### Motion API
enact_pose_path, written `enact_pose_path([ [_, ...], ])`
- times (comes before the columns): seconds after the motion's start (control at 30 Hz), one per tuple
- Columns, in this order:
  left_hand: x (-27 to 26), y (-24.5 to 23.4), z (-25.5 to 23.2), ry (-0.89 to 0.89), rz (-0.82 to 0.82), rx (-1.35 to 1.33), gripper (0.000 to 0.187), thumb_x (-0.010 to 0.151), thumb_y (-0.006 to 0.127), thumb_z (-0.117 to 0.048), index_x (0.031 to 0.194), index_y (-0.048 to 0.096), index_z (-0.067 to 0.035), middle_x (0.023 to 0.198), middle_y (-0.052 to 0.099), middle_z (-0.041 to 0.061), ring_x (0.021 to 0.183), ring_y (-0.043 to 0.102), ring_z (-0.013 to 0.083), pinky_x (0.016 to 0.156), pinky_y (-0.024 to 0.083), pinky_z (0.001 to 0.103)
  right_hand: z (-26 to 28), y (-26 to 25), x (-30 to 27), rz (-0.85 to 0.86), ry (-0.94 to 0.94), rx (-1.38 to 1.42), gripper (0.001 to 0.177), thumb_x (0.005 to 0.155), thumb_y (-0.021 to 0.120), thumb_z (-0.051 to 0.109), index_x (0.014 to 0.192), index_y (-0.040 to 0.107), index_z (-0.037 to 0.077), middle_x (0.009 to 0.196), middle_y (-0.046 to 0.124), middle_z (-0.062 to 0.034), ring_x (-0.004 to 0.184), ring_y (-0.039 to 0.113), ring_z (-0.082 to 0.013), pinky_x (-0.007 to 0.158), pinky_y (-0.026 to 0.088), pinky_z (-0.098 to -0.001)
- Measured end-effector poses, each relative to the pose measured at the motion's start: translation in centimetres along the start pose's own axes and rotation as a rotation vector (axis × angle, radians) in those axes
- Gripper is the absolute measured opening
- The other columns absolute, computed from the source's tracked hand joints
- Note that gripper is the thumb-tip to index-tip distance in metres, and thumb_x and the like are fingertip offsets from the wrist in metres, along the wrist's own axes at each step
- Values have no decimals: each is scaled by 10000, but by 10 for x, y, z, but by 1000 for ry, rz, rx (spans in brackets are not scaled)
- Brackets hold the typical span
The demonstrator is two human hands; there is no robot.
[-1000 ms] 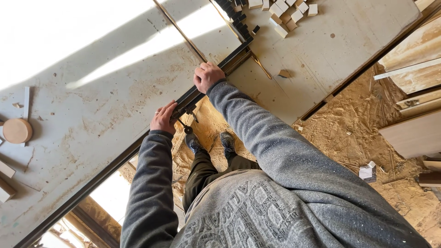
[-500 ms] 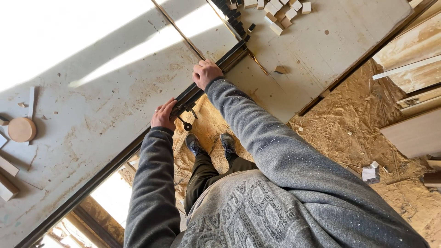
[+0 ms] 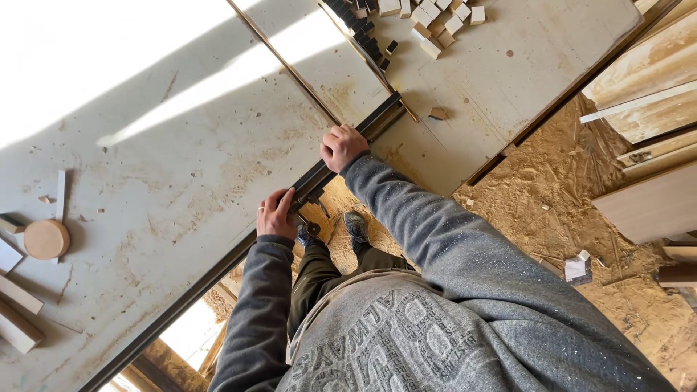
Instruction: Measure and cut small wood blocks using a guide and saw.
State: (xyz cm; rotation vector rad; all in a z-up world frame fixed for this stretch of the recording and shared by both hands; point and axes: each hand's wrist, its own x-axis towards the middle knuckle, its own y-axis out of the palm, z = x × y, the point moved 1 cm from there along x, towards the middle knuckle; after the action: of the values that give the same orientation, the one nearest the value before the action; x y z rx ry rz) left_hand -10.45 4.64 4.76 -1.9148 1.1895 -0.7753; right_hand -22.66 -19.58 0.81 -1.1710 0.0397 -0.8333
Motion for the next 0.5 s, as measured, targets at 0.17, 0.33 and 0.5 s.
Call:
enact_pose_path([
  [0.17,-17,17,4,71,-27,-16,662,719,727,35,1349,661,-159,1310,642,57,1104,602,332,964,518,438,1,-10,-20,-75,-47,3,162,863,690,152,727,614,107,710,593,-64,701,584,-244,652,519,-400],
  [0.33,-21,26,16,134,23,-17,671,725,724,29,1376,628,-105,1365,629,86,1128,604,338,970,522,431,7,-18,-26,-120,-71,12,168,857,689,168,727,602,106,717,581,-68,718,586,-250,660,517,-402],
  [0.5,-10,21,16,173,157,-64,754,714,742,29,1435,555,-89,1472,567,111,1252,569,355,1025,505,444,5,-17,-23,-106,-75,13,165,874,677,181,739,619,105,722,593,-66,714,587,-243,660,524,-399],
])
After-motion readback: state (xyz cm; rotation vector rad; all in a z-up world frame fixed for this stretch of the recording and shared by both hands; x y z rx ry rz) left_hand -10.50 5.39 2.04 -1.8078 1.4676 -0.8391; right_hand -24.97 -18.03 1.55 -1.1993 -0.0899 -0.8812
